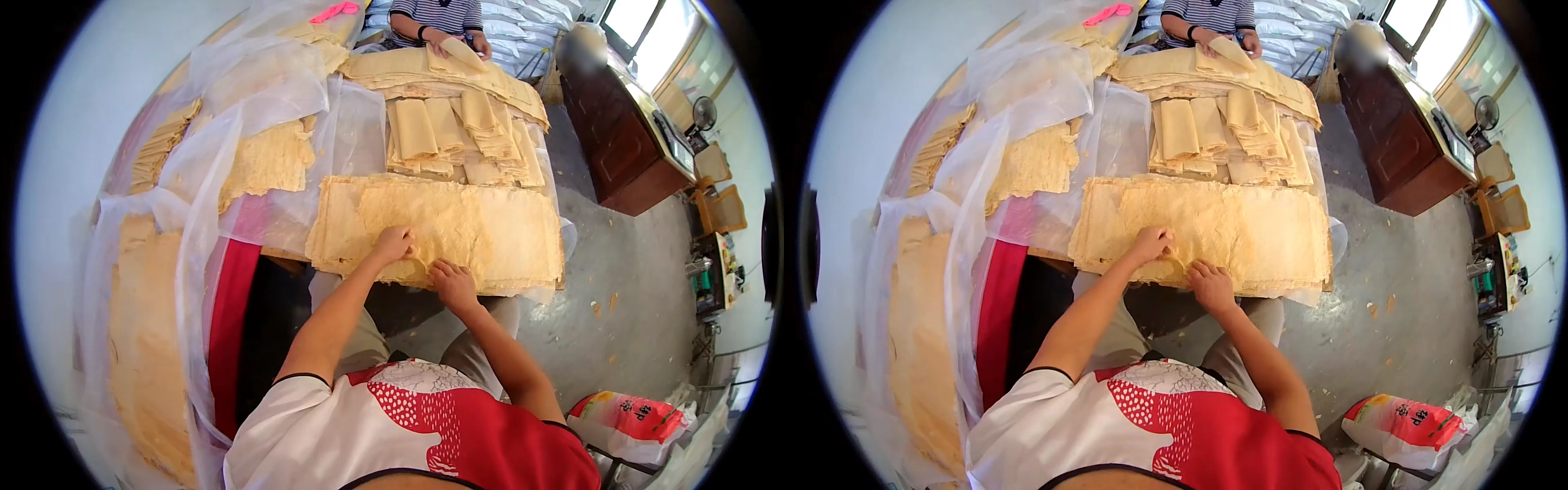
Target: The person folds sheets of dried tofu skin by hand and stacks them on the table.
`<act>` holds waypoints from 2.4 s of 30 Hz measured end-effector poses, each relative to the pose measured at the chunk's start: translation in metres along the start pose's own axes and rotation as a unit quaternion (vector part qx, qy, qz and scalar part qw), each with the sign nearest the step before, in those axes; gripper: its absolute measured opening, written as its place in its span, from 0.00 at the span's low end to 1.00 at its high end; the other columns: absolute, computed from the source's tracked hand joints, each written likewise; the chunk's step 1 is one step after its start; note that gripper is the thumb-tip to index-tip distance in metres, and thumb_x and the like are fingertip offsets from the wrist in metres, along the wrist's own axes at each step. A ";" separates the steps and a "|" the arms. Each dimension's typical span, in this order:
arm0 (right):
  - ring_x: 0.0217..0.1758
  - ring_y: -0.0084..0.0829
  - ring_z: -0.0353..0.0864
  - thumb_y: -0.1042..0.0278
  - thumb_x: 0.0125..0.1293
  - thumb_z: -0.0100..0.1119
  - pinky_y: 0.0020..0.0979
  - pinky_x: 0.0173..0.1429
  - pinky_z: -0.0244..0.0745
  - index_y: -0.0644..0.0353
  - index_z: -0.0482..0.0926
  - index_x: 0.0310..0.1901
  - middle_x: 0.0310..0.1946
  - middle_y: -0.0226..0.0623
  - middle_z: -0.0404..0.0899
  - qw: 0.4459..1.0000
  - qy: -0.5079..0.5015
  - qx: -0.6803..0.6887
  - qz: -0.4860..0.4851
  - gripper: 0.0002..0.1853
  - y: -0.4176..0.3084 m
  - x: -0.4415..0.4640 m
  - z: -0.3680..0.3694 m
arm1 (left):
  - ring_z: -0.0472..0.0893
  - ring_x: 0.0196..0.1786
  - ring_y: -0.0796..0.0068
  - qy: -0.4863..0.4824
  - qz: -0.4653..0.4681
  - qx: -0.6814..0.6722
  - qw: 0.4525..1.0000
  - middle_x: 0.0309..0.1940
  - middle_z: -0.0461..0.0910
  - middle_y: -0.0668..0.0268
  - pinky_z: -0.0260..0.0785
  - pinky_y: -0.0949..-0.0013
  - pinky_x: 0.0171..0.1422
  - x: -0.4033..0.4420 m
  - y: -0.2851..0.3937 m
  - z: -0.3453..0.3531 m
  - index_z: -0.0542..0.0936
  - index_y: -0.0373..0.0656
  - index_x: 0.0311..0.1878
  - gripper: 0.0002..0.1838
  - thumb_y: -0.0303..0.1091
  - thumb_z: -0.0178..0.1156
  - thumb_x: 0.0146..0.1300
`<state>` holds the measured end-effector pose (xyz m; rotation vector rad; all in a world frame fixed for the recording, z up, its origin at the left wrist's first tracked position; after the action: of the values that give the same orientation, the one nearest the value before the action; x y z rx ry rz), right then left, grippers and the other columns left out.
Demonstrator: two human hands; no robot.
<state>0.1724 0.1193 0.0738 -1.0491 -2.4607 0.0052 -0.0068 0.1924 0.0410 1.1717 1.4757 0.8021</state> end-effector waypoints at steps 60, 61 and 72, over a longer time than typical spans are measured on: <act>0.79 0.46 0.51 0.57 0.68 0.50 0.49 0.78 0.43 0.53 0.67 0.69 0.74 0.46 0.57 0.991 -0.062 -0.080 0.087 0.28 0.019 0.060 0.046 | 0.77 0.59 0.62 0.489 0.101 -0.118 0.858 0.56 0.79 0.52 0.69 0.63 0.61 -0.101 0.055 -0.302 0.72 0.33 0.62 0.23 0.35 0.59 0.68; 0.79 0.46 0.50 0.57 0.68 0.50 0.49 0.78 0.43 0.52 0.67 0.69 0.75 0.45 0.57 0.990 -0.062 -0.089 0.088 0.28 0.019 0.057 0.043 | 0.78 0.56 0.67 0.481 0.095 -0.116 0.864 0.53 0.80 0.57 0.69 0.64 0.59 -0.125 0.039 -0.305 0.73 0.33 0.59 0.20 0.33 0.58 0.69; 0.78 0.45 0.53 0.54 0.72 0.45 0.50 0.74 0.49 0.53 0.66 0.70 0.74 0.44 0.58 0.986 -0.063 -0.154 0.032 0.27 0.024 0.053 0.058 | 0.84 0.47 0.66 0.549 -0.204 -0.518 0.623 0.46 0.80 0.65 0.81 0.59 0.44 -0.371 -0.321 -0.117 0.75 0.48 0.55 0.14 0.26 0.54 0.67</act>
<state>0.1328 0.1830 0.0398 -1.2920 -2.5962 -0.3061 -0.2077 -0.2442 -0.1107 -0.7267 1.5745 1.8244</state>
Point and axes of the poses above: each hand's wrist, its own x-axis towards the middle knuckle, its own z-axis out of the palm, y = z × x, the point moved 7 cm from there along x, towards the middle knuckle
